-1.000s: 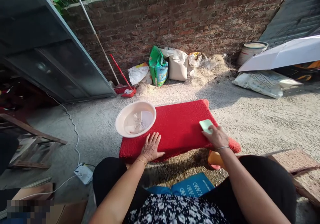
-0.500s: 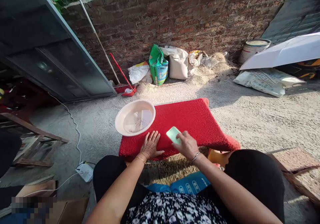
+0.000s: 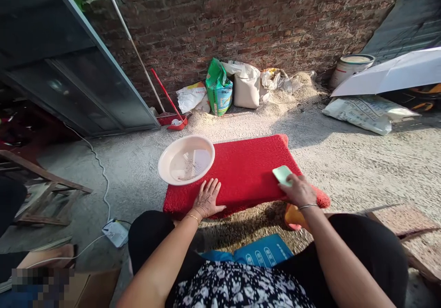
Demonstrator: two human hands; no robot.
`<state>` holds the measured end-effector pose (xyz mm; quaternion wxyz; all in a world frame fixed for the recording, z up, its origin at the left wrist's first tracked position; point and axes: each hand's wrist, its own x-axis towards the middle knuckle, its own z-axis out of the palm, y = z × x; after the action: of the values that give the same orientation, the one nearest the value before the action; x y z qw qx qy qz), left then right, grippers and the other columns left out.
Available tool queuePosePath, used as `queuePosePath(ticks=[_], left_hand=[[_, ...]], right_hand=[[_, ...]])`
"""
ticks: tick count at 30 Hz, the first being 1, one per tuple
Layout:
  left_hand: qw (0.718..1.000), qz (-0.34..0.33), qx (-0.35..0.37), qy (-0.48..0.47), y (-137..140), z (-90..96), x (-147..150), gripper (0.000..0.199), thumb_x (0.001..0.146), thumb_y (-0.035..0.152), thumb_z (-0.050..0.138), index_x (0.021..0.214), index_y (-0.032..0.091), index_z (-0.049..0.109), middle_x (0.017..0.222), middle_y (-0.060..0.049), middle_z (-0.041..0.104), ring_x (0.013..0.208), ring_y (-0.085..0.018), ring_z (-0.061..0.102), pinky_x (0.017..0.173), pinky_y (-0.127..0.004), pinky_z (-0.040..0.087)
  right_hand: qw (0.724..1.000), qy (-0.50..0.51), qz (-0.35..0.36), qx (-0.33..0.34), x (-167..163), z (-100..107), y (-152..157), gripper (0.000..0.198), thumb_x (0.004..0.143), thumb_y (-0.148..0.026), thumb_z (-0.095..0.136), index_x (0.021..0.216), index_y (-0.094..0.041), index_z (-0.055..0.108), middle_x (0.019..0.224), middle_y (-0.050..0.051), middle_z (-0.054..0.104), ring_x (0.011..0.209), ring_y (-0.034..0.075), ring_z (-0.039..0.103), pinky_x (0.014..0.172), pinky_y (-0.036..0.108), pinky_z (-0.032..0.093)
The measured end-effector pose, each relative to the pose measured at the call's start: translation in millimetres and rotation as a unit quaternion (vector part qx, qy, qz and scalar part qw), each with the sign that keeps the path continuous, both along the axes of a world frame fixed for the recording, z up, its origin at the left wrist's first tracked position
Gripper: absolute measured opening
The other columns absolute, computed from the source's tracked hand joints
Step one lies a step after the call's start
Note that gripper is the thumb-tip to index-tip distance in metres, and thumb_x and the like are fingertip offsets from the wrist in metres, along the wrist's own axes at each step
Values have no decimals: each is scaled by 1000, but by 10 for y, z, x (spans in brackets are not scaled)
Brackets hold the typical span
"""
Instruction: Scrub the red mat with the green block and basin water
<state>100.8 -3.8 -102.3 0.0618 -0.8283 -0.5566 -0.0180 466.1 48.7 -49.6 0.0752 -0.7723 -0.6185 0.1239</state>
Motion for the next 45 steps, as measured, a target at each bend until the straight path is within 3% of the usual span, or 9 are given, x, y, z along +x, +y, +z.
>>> queuePosePath(ticks=[4,7,15,20,24,28,34,40,45], left_hand=[[1000,-2,5,-2,3,-15,-5,93,71,68,55,144,14,31,152,-14,27,141,-30,20,116,-49,9],[1000,-4,9,0,9,-29,-10,94,71,68,56,144,14,31,151,-14,28,141,-30,20,116,-49,10],[1000,-1,12,16,10,5,-13,94,71,70,54,142,13,33,150,-14,31,140,-30,22,115,-49,12],[1000,-8,15,13,8,25,-2,95,71,72,52,143,12,33,150,-16,30,140,-31,22,115,-50,13],[1000,2,-2,9,9,36,13,95,70,70,55,143,14,33,151,-14,30,140,-30,22,115,-49,12],[1000,-2,-5,0,-1,44,19,94,71,67,57,143,14,32,151,-14,29,141,-31,21,116,-49,10],[1000,1,-11,-8,-9,53,26,93,72,68,55,143,13,32,152,-14,28,141,-31,20,116,-50,9],[1000,3,-27,3,-9,76,31,96,71,71,54,144,14,30,152,-14,27,141,-30,19,116,-49,8],[1000,0,-12,12,-9,51,21,95,72,73,49,145,14,29,152,-15,27,141,-30,19,115,-49,8]], right_hand=[[990,-21,-138,6,522,124,48,50,73,-63,54,104,-25,64,101,10,51,82,25,57,71,38,42],[989,-5,-135,59,466,200,30,50,73,-63,54,103,-23,64,99,9,51,78,23,56,70,37,42],[970,81,221,64,-997,94,-427,27,76,-45,64,91,-23,63,95,5,51,74,14,52,63,23,36],[947,45,313,51,-1391,39,-623,23,76,-40,63,92,-24,63,95,6,54,80,17,53,68,25,37],[967,23,252,15,-1013,27,-449,26,75,-43,63,93,-24,63,94,5,52,81,17,54,67,26,38],[994,-1,98,-39,-198,55,-206,34,75,-50,59,96,-24,63,95,6,51,78,18,57,63,28,40],[991,-68,-101,-53,651,250,-35,48,69,-62,56,96,-24,66,96,11,51,79,27,58,67,40,43],[991,77,64,85,-232,120,-38,36,74,-52,61,94,-23,64,97,6,49,75,16,54,71,30,44],[947,147,271,86,-1257,-20,-257,27,75,-38,67,96,-21,64,96,6,51,85,16,52,78,27,42]])
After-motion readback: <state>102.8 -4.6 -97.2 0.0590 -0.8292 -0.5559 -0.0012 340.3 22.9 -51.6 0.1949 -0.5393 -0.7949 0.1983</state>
